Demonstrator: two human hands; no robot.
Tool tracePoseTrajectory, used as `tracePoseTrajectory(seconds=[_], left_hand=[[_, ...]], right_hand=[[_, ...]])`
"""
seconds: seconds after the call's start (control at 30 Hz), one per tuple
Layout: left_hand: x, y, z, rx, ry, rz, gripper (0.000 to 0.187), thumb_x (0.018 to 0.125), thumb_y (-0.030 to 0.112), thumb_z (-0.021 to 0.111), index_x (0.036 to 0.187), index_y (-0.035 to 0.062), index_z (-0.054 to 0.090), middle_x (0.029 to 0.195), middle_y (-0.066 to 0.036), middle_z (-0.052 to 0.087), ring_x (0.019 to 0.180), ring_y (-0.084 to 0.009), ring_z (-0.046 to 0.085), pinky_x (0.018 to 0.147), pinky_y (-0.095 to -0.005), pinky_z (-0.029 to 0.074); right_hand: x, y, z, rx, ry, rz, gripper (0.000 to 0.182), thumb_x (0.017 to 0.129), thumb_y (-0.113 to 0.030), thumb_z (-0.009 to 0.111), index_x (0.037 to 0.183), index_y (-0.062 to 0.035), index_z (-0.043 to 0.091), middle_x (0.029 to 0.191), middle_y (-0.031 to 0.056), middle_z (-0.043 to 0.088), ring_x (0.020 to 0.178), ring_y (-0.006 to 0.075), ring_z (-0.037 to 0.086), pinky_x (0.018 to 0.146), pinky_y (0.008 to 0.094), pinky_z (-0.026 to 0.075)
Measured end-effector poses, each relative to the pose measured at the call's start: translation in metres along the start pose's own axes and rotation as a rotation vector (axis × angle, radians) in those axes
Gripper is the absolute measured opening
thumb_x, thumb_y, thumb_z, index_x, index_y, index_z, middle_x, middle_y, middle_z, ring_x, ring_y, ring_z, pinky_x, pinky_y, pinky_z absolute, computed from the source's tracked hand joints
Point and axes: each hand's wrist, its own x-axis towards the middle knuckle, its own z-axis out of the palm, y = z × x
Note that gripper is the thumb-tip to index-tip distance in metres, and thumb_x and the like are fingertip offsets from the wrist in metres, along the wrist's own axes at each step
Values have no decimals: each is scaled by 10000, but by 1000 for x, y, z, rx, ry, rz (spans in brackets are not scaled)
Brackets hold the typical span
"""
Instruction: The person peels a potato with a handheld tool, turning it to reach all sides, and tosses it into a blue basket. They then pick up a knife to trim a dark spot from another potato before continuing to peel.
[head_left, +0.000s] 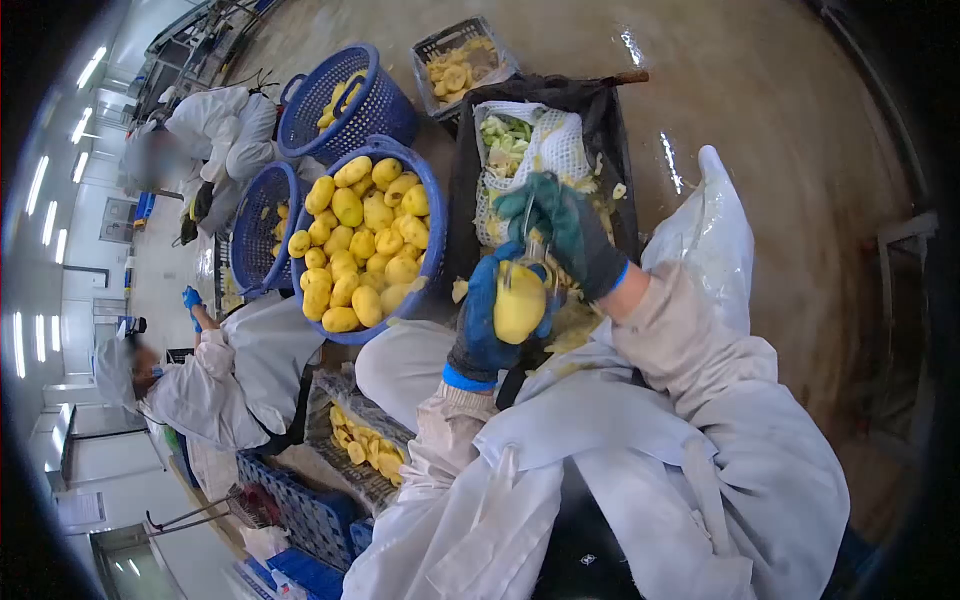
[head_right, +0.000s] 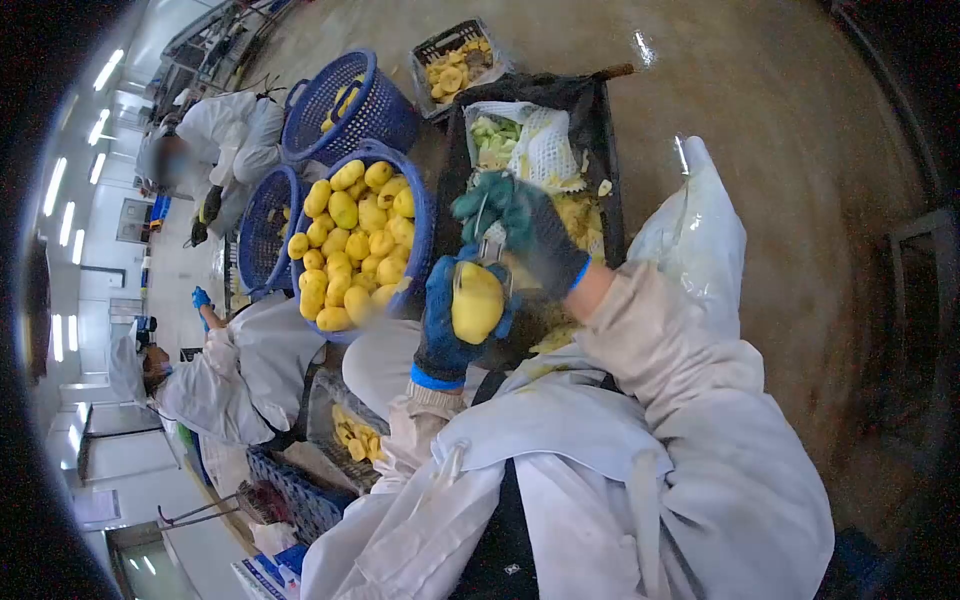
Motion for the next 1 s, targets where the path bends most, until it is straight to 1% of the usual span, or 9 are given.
tracePoseTrajectory(seconds=[0.17, 0.27, 0.4, 0.63, 0.7, 0.77, 0.87, 0.97, 1.0], left_hand=[[4, 3, -7, -595, -63, -480, 589, 760, -30, 656, 1262, -44, 349, 990, -144, 577, 795, -185, 596, 672, -297, 495], [5, 20, -2, -898, -46, -608, 576, 772, -35, 640, 1265, -30, 344, 989, -141, 577, 760, -178, 586, 625, -275, 481], [12, 29, 0, -119, -111, 26, 519, 793, -23, 640, 1246, -32, 386, 992, -121, 583, 782, -186, 591, 640, -293, 494], [-3, 7, -6, -385, -134, -309, 676, 746, -32, 664, 1334, -52, 330, 997, -130, 586, 789, -197, 605, 658, -296, 509], [-11, -21, -7, -217, -150, -65, 672, 759, -20, 655, 1341, -53, 320, 1011, -137, 584, 790, -206, 609, 645, -297, 513], [-6, -18, -12, -447, -207, -273, 683, 754, -3, 672, 1338, -54, 322, 1039, -147, 581, 816, -221, 612, 681, -310, 517], [14, 13, -7, 6, -115, 120, 701, 741, 11, 690, 1336, -55, 325, 1055, -152, 583, 841, -235, 612, 709, -324, 516], [6, 14, -8, -879, -145, -607, 718, 732, 3, 695, 1342, -56, 319, 1093, -158, 569, 856, -233, 609, 727, -326, 509], [1, -9, -14, -586, -194, -545, 716, 739, -2, 688, 1347, -52, 313, 1106, -159, 563, 859, -232, 610, 722, -325, 510]], right_hand=[[-5, -26, 12, 715, -15, 291, 259, 960, -243, 398, 973, -41, 561, 854, 103, 642, 722, 179, 617, 681, 304, 512], [1, -3, 10, 332, -12, 89, 266, 953, -271, 432, 1010, -30, 529, 921, 130, 643, 728, 195, 619, 681, 321, 511], [5, -18, 10, 626, -88, 313, 279, 951, -298, 452, 1032, -41, 525, 896, 113, 646, 704, 177, 613, 658, 297, 504], [5, 0, 1, 573, -48, 322, 276, 943, -312, 471, 1006, -51, 534, 904, 100, 639, 690, 161, 602, 642, 286, 497], [-5, -32, 18, 767, -153, 476, 294, 954, -303, 444, 945, -38, 571, 872, 89, 644, 692, 139, 596, 654, 272, 491], [11, 24, -1, 176, 52, 64, 253, 937, -292, 484, 981, -51, 546, 869, 89, 638, 722, 154, 599, 647, 285, 494], [11, 18, -5, 572, 37, 321, 297, 953, -301, 446, 911, -39, 580, 830, 83, 638, 693, 140, 594, 635, 279, 490], [-1, -23, 12, 449, -43, 312, 363, 957, -338, 430, 854, -35, 601, 811, 86, 642, 661, 140, 593, 623, 268, 488], [8, 4, 0, 225, 21, 129, 359, 951, -349, 442, 867, -36, 598, 812, 89, 644, 652, 147, 595, 618, 269, 490]])
